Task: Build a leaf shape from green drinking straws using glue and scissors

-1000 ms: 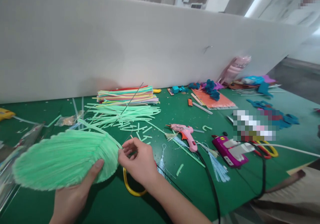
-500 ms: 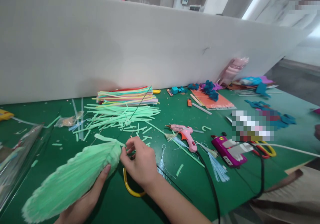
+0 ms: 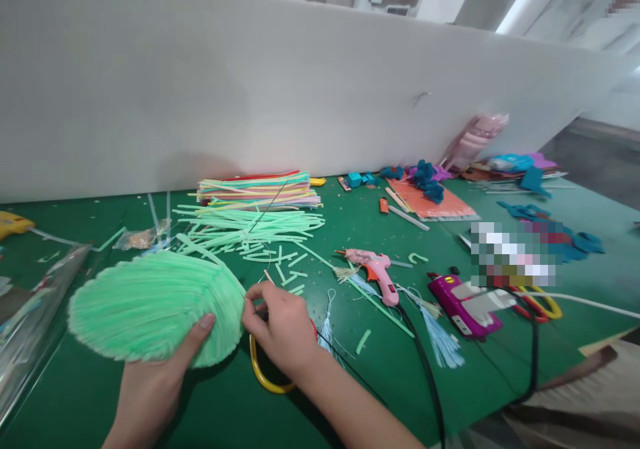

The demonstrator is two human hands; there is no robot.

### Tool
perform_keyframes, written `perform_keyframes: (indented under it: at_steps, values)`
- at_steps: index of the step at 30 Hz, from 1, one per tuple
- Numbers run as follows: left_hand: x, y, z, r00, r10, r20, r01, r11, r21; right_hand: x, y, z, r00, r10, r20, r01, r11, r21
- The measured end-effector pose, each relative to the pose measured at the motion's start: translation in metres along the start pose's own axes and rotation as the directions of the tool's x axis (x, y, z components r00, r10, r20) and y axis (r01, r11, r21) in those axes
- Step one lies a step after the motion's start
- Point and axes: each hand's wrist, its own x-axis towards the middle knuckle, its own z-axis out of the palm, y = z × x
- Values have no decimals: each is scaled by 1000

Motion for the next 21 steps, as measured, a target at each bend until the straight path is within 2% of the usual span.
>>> perform_keyframes:
  at_steps: [1,3,5,9,14,16,18,19,21]
  values:
    - [2,3,1,997,-75,10,75,990,-116,0,-1,-1,1000,-3,-2,3,1000,13]
    - [7,8,2,973,-222,69,232,909,-347,1,-5,-2,1000,-9,-2,9,999,39]
    - [12,10,0,940,-306,152,342,815,-467,1,-7,-4,1000,-10,18,9,998,60]
    - [21,10,-5,896,-367,249,444,736,-511,2,-8,-4,995,-82,65,74,991,115]
    - [22,9,-8,900,-368,232,435,724,-536,3,-6,-3,989,-137,47,126,973,191]
    - [21,10,-8,903,-368,222,428,724,-541,3,-7,-2,997,-63,54,47,967,252]
    - [18,12,-9,907,-359,218,418,723,-550,3,-8,-1,990,107,89,-133,914,382]
    - [17,12,-9,910,-352,217,412,721,-558,3,-9,0,971,203,129,-240,850,469]
    - [14,14,-10,917,-336,218,398,714,-576,5,-10,0,908,340,243,-414,650,637]
